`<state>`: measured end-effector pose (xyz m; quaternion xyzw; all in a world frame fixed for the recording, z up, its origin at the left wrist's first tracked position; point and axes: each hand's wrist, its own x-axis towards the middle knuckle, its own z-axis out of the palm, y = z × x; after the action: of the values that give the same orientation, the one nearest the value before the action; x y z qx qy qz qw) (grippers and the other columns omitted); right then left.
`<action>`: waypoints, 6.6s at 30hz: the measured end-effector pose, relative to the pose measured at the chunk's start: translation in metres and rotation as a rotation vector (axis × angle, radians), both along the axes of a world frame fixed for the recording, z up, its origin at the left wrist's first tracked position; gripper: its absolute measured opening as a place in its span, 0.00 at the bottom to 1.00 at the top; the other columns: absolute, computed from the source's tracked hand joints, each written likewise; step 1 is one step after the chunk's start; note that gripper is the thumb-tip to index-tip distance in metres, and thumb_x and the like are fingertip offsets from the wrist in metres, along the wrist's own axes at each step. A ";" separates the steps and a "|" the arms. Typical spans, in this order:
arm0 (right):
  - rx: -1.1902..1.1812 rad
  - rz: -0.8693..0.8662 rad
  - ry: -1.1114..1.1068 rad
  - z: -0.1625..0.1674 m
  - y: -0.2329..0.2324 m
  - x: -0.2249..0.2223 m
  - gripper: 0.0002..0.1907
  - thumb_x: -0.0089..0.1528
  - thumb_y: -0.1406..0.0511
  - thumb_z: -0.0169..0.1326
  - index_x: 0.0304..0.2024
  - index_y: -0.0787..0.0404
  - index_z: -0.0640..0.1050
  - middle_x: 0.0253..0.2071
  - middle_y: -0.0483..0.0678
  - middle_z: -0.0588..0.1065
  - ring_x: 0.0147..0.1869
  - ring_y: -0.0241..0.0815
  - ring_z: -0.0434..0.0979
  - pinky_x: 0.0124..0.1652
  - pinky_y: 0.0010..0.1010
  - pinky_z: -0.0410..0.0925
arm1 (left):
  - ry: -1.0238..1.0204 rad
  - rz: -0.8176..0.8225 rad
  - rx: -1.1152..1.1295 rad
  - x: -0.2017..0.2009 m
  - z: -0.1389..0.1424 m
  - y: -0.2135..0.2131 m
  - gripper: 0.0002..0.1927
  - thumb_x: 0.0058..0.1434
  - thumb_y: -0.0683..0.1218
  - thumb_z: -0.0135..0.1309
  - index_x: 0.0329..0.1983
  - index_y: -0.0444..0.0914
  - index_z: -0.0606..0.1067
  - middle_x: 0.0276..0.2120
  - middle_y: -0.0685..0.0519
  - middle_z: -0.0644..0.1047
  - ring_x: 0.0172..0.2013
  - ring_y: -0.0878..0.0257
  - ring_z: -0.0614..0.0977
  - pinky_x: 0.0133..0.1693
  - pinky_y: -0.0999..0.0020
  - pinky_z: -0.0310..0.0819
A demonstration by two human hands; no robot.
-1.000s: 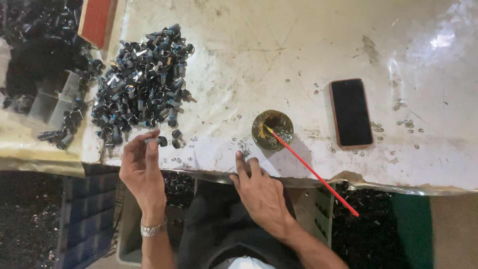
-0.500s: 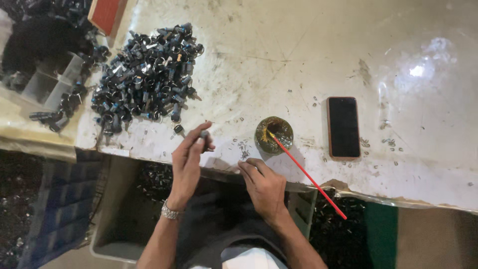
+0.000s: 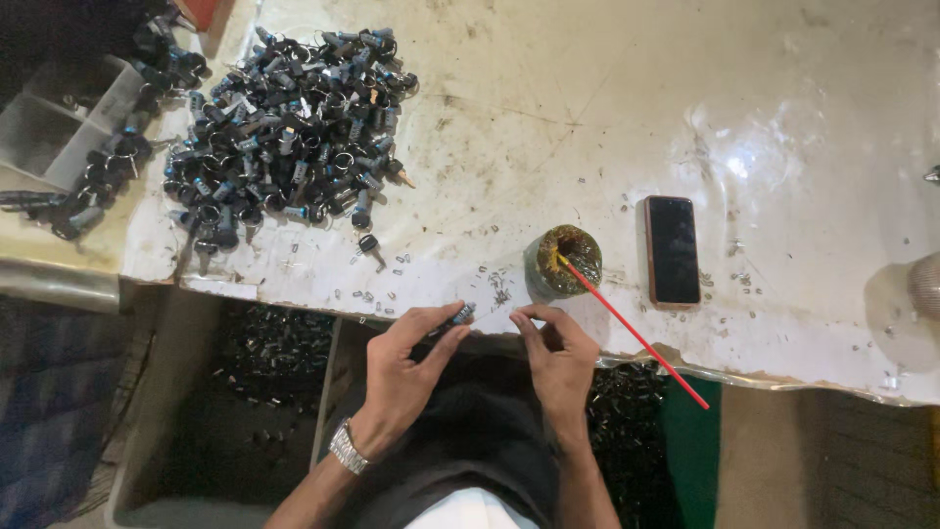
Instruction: The person repeatedly picks up small cylindrical components from a pile on the table, applies a yellow substance from a container using a red stick, and places the treated components into a bin below. The process is continuous and repetitive throughout the clip.
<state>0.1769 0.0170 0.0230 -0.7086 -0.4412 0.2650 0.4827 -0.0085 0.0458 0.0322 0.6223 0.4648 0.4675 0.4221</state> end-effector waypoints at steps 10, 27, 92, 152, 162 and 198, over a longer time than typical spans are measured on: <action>0.288 0.106 0.179 0.013 -0.031 -0.032 0.09 0.59 0.76 0.63 0.41 0.64 0.82 0.44 0.46 0.80 0.31 0.24 0.72 0.28 0.15 0.65 | -0.033 -0.112 0.115 -0.002 0.002 -0.022 0.18 0.55 0.38 0.67 0.50 0.36 0.80 0.43 0.48 0.84 0.42 0.59 0.87 0.44 0.69 0.82; 0.167 0.097 0.199 0.018 -0.044 -0.011 0.09 0.57 0.78 0.65 0.38 0.65 0.83 0.42 0.45 0.81 0.34 0.23 0.71 0.33 0.14 0.65 | 0.086 -0.083 0.365 0.013 0.013 -0.036 0.18 0.55 0.35 0.66 0.50 0.35 0.79 0.44 0.48 0.82 0.47 0.54 0.84 0.50 0.64 0.81; 0.652 -0.416 0.292 0.036 -0.047 0.068 0.02 0.73 0.73 0.55 0.46 0.70 0.76 0.27 0.48 0.72 0.21 0.31 0.63 0.22 0.20 0.55 | 0.151 0.055 0.249 -0.010 0.019 -0.004 0.16 0.58 0.38 0.66 0.50 0.36 0.80 0.43 0.49 0.83 0.43 0.57 0.84 0.46 0.66 0.80; 0.492 0.119 -0.232 -0.002 -0.045 -0.028 0.11 0.55 0.73 0.67 0.38 0.62 0.79 0.41 0.48 0.83 0.38 0.38 0.85 0.34 0.22 0.76 | 0.182 -0.046 0.712 0.018 -0.064 -0.020 0.21 0.51 0.34 0.65 0.50 0.29 0.78 0.39 0.41 0.82 0.39 0.53 0.87 0.43 0.65 0.82; 0.049 0.123 0.550 -0.039 -0.057 -0.022 0.07 0.57 0.75 0.66 0.37 0.67 0.82 0.35 0.46 0.83 0.37 0.29 0.82 0.39 0.22 0.76 | 0.199 -0.073 0.575 0.003 -0.029 -0.049 0.19 0.55 0.32 0.62 0.51 0.30 0.78 0.40 0.44 0.82 0.42 0.52 0.86 0.43 0.64 0.82; -0.195 -0.073 0.217 -0.043 -0.090 -0.001 0.10 0.63 0.66 0.56 0.42 0.64 0.84 0.27 0.46 0.83 0.22 0.27 0.69 0.22 0.20 0.63 | 0.127 -0.015 0.211 0.001 -0.016 -0.028 0.18 0.54 0.38 0.67 0.48 0.33 0.81 0.36 0.48 0.83 0.35 0.61 0.86 0.36 0.70 0.79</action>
<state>0.1763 -0.0731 -0.0203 -0.7348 -0.3326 0.3642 0.4656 -0.0072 0.0183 0.0162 0.6952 0.4343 0.4701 0.3273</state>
